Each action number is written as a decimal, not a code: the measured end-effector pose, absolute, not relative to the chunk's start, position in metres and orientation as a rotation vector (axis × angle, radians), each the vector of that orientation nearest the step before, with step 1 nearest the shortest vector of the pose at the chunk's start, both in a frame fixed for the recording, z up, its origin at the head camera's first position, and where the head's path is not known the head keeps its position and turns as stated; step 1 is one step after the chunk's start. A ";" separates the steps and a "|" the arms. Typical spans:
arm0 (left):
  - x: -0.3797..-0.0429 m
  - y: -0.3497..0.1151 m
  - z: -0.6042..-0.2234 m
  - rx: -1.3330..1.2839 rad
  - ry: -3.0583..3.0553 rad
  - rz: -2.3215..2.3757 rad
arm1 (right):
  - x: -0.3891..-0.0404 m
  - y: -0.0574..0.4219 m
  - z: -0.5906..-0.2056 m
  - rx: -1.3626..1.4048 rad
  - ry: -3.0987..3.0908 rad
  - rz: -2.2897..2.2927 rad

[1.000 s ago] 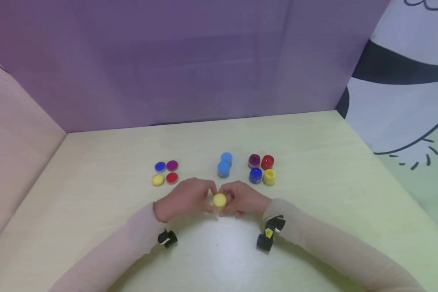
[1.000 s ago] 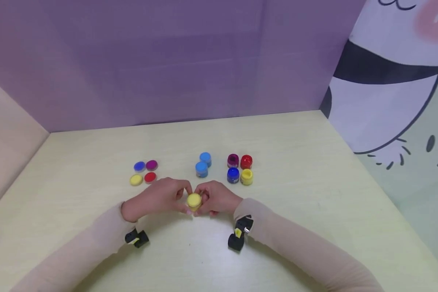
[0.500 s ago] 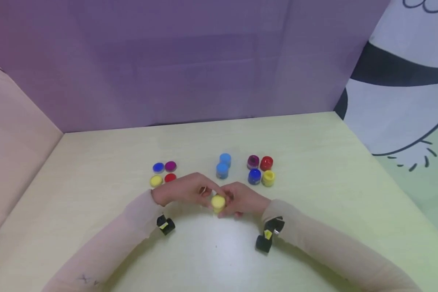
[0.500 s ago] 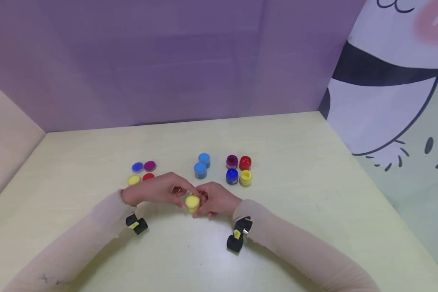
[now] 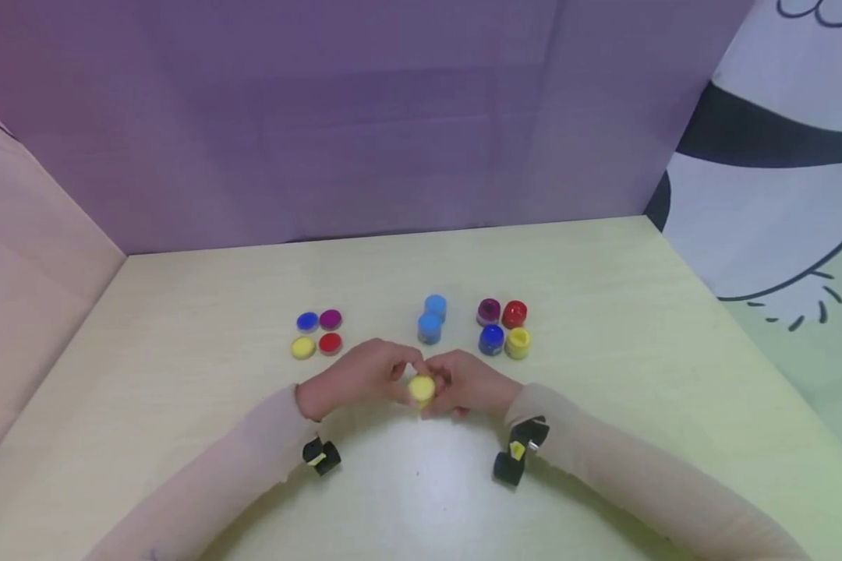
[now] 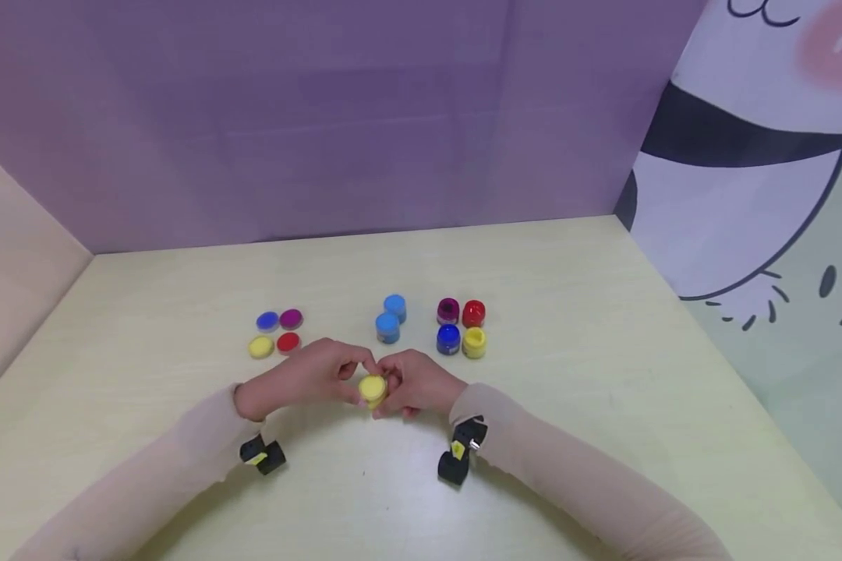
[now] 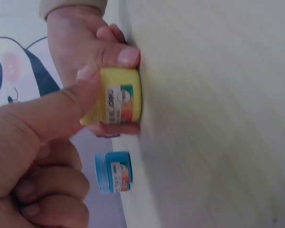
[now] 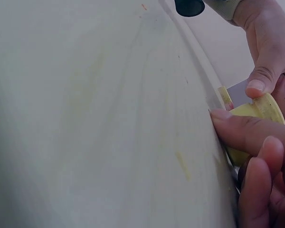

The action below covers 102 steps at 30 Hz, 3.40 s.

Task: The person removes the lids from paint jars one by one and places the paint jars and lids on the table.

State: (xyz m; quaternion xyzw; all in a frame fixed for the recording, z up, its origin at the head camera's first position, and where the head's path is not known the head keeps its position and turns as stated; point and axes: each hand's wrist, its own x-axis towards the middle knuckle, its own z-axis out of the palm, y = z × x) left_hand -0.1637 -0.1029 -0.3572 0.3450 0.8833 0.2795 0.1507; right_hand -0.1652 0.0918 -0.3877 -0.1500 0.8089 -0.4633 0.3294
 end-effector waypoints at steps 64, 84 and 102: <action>-0.143 -0.090 -0.356 0.768 2.733 0.709 | -0.166 0.092 -0.391 -0.433 2.072 -1.256; -0.148 -0.095 -0.353 0.651 2.632 0.788 | -0.165 0.093 -0.389 -0.412 2.101 -1.221; -0.177 -0.109 -0.354 0.954 2.285 0.923 | -0.168 0.092 -0.389 -0.388 2.107 -1.202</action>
